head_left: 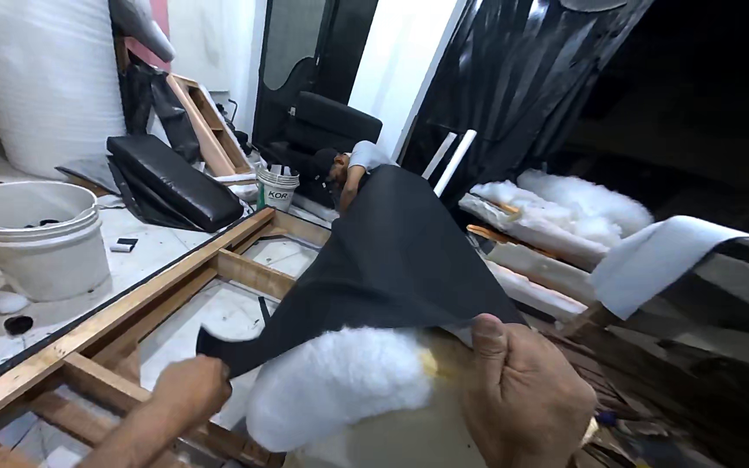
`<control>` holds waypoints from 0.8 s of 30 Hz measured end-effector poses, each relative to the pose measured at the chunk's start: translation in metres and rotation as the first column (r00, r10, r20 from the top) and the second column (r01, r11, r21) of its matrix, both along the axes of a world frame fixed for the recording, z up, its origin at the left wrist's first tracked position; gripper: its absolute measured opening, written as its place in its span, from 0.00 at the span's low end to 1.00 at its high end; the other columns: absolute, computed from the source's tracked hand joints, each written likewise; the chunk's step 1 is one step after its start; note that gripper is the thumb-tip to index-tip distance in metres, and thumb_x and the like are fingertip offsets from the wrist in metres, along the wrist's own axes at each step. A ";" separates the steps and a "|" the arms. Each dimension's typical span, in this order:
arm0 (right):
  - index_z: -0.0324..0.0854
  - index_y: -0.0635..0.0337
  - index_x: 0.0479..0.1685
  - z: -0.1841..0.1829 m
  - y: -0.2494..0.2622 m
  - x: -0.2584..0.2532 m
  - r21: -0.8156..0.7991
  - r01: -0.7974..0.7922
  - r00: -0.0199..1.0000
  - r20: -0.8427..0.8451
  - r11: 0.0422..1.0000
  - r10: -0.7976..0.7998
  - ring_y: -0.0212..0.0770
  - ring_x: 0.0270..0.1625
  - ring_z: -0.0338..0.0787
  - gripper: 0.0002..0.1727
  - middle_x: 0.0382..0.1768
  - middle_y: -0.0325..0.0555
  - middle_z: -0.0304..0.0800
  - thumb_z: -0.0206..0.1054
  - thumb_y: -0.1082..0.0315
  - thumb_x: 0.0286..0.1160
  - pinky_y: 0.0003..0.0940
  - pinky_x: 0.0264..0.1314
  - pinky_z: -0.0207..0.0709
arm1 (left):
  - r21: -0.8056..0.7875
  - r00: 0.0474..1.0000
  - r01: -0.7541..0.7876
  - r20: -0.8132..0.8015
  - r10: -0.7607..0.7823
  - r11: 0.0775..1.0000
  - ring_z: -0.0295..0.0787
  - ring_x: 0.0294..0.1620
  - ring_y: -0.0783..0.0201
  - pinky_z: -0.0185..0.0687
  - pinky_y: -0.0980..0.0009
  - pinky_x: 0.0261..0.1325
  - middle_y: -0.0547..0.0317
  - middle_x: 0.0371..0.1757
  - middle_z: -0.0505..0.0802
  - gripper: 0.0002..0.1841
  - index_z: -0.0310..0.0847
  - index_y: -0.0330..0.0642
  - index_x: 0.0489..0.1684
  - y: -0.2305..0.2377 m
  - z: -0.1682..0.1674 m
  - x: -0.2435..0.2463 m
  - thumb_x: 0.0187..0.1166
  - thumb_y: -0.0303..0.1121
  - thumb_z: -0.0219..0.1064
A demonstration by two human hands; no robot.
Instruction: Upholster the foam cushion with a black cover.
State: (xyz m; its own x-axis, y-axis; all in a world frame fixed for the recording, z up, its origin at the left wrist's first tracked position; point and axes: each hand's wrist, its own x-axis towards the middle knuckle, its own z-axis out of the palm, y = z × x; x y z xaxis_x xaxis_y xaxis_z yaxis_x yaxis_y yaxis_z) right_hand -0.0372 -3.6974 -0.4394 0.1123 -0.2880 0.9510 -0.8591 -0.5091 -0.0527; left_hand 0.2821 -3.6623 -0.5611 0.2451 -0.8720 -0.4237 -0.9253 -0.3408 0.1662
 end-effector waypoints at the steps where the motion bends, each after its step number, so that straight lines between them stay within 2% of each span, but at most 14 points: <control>1: 0.70 0.56 0.10 0.000 -0.001 0.000 -0.008 -0.007 1.000 0.006 1.000 0.007 0.40 0.19 0.79 0.32 0.12 0.41 0.72 0.51 0.51 0.91 0.38 0.23 0.68 | -0.033 1.000 -0.012 -0.006 0.011 0.999 0.85 0.66 0.29 0.76 0.27 0.62 0.32 0.61 0.90 0.20 0.87 0.36 0.54 0.001 -0.003 -0.009 0.85 0.45 0.58; 3: 0.71 0.55 0.10 -0.002 -0.002 -0.001 -0.013 -0.003 1.000 0.008 1.000 0.003 0.39 0.19 0.79 0.32 0.12 0.41 0.72 0.51 0.50 0.91 0.38 0.23 0.68 | -0.263 0.994 -0.086 -0.087 0.065 0.961 0.82 0.69 0.31 0.77 0.30 0.65 0.32 0.66 0.86 0.20 0.87 0.39 0.59 0.000 -0.004 -0.019 0.79 0.44 0.67; 5: 0.71 0.55 0.10 -0.003 -0.002 -0.002 -0.014 0.004 1.000 0.000 1.000 -0.004 0.39 0.19 0.79 0.32 0.12 0.41 0.72 0.52 0.51 0.91 0.38 0.23 0.68 | -0.563 0.978 -0.136 -0.207 0.020 0.815 0.83 0.70 0.43 0.83 0.41 0.67 0.43 0.73 0.83 0.26 0.82 0.44 0.69 -0.002 -0.007 -0.032 0.70 0.40 0.75; 7: 0.70 0.55 0.10 -0.002 -0.001 -0.001 -0.010 0.008 1.000 -0.004 1.000 -0.008 0.40 0.19 0.79 0.32 0.12 0.41 0.71 0.51 0.51 0.91 0.38 0.23 0.68 | -0.868 0.958 -0.129 -0.234 -0.167 0.480 0.88 0.69 0.54 0.86 0.53 0.69 0.50 0.71 0.88 0.25 0.81 0.41 0.69 -0.004 -0.014 -0.048 0.69 0.30 0.73; 9: 0.70 0.56 0.10 -0.001 -0.001 0.000 -0.015 0.012 1.000 -0.008 1.000 -0.012 0.40 0.19 0.79 0.32 0.12 0.41 0.71 0.51 0.51 0.91 0.38 0.23 0.68 | -0.984 0.948 -0.146 -0.169 -0.271 0.105 0.92 0.61 0.65 0.90 0.65 0.65 0.57 0.60 0.94 0.14 0.89 0.42 0.55 -0.012 -0.010 -0.061 0.73 0.28 0.66; 10: 0.70 0.56 0.10 -0.002 -0.001 -0.001 -0.017 0.012 1.000 -0.007 1.000 -0.012 0.39 0.19 0.79 0.32 0.12 0.41 0.71 0.51 0.51 0.91 0.38 0.23 0.68 | -0.988 0.948 -0.148 -0.152 -0.281 0.036 0.93 0.59 0.68 0.90 0.68 0.64 0.61 0.56 0.95 0.12 0.92 0.45 0.50 -0.015 -0.004 -0.067 0.76 0.28 0.64; 12: 0.70 0.56 0.10 -0.002 0.000 -0.001 -0.015 0.007 1.000 -0.008 1.000 -0.007 0.39 0.19 0.79 0.32 0.12 0.41 0.71 0.51 0.51 0.91 0.38 0.23 0.68 | -0.972 0.932 -0.229 -0.233 -0.279 0.047 0.94 0.52 0.73 0.91 0.71 0.58 0.66 0.49 0.97 0.12 0.93 0.48 0.47 -0.021 0.005 -0.076 0.78 0.26 0.62; 14: 0.71 0.56 0.11 -0.002 0.000 0.000 -0.017 0.000 1.000 -0.020 1.000 -0.001 0.40 0.20 0.79 0.33 0.12 0.42 0.72 0.51 0.50 0.91 0.38 0.23 0.68 | -0.890 0.846 -0.433 -0.456 -0.275 0.144 0.93 0.42 0.75 0.92 0.69 0.48 0.70 0.40 0.95 0.10 0.90 0.50 0.45 -0.029 0.016 -0.080 0.80 0.27 0.62; 16: 0.70 0.56 0.11 -0.002 0.000 -0.001 -0.013 -0.003 1.000 -0.029 1.000 0.002 0.40 0.20 0.79 0.33 0.12 0.42 0.72 0.50 0.50 0.91 0.38 0.24 0.68 | -0.818 0.759 -0.517 -0.574 -0.308 0.252 0.89 0.34 0.71 0.87 0.65 0.39 0.66 0.32 0.91 0.09 0.86 0.48 0.44 -0.040 0.024 -0.081 0.85 0.30 0.57; 18: 0.69 0.55 0.10 -0.002 0.000 -0.001 -0.011 -0.004 0.999 -0.034 1.000 0.004 0.39 0.19 0.78 0.33 0.12 0.41 0.70 0.50 0.50 0.91 0.38 0.24 0.67 | -0.855 0.771 -0.438 -0.516 -0.373 0.277 0.84 0.29 0.70 0.82 0.66 0.34 0.65 0.26 0.85 0.17 0.84 0.45 0.39 -0.050 0.024 -0.077 0.89 0.43 0.51; 19: 0.69 0.55 0.10 -0.002 0.000 -0.001 -0.010 -0.005 0.999 -0.034 1.000 0.005 0.39 0.19 0.78 0.32 0.12 0.41 0.70 0.50 0.51 0.91 0.38 0.24 0.67 | -0.893 0.800 -0.360 -0.444 -0.403 0.270 0.81 0.27 0.72 0.80 0.67 0.32 0.67 0.24 0.82 0.26 0.82 0.47 0.33 -0.053 0.023 -0.072 0.90 0.55 0.46; 21: 0.69 0.55 0.10 -0.001 0.000 -0.001 -0.010 -0.013 0.999 -0.038 1.000 0.012 0.39 0.19 0.77 0.32 0.12 0.41 0.70 0.50 0.51 0.91 0.38 0.23 0.67 | -0.936 0.815 -0.228 -0.333 -0.474 0.267 0.80 0.24 0.73 0.79 0.68 0.27 0.69 0.21 0.81 0.40 0.81 0.50 0.22 -0.052 0.019 -0.060 0.76 0.79 0.43; 23: 0.70 0.56 0.10 0.000 -0.001 -0.001 -0.009 -0.020 0.999 -0.045 1.000 0.019 0.39 0.19 0.78 0.33 0.12 0.42 0.72 0.50 0.50 0.92 0.38 0.24 0.68 | -0.927 0.757 -0.191 -0.349 -0.553 0.324 0.78 0.21 0.76 0.77 0.71 0.24 0.72 0.19 0.81 0.39 0.81 0.53 0.18 -0.052 0.019 -0.049 0.68 0.82 0.52; 24: 0.70 0.56 0.10 0.000 -0.001 -0.001 -0.012 -0.020 0.999 -0.045 1.000 0.019 0.39 0.19 0.78 0.33 0.12 0.41 0.71 0.50 0.49 0.92 0.38 0.24 0.68 | -0.924 0.728 -0.205 -0.365 -0.580 0.323 0.79 0.20 0.78 0.77 0.73 0.22 0.74 0.18 0.83 0.35 0.83 0.54 0.17 -0.055 0.019 -0.048 0.71 0.77 0.58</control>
State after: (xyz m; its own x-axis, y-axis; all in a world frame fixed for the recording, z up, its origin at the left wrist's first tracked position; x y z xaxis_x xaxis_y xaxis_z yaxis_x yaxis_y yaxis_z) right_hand -0.0382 -3.6985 -0.4398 0.1606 -0.2737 0.9483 -0.8505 -0.5259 -0.0078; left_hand 0.2339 -3.7168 -0.5422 0.0804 -0.7408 0.6669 -0.4954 0.5509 0.6717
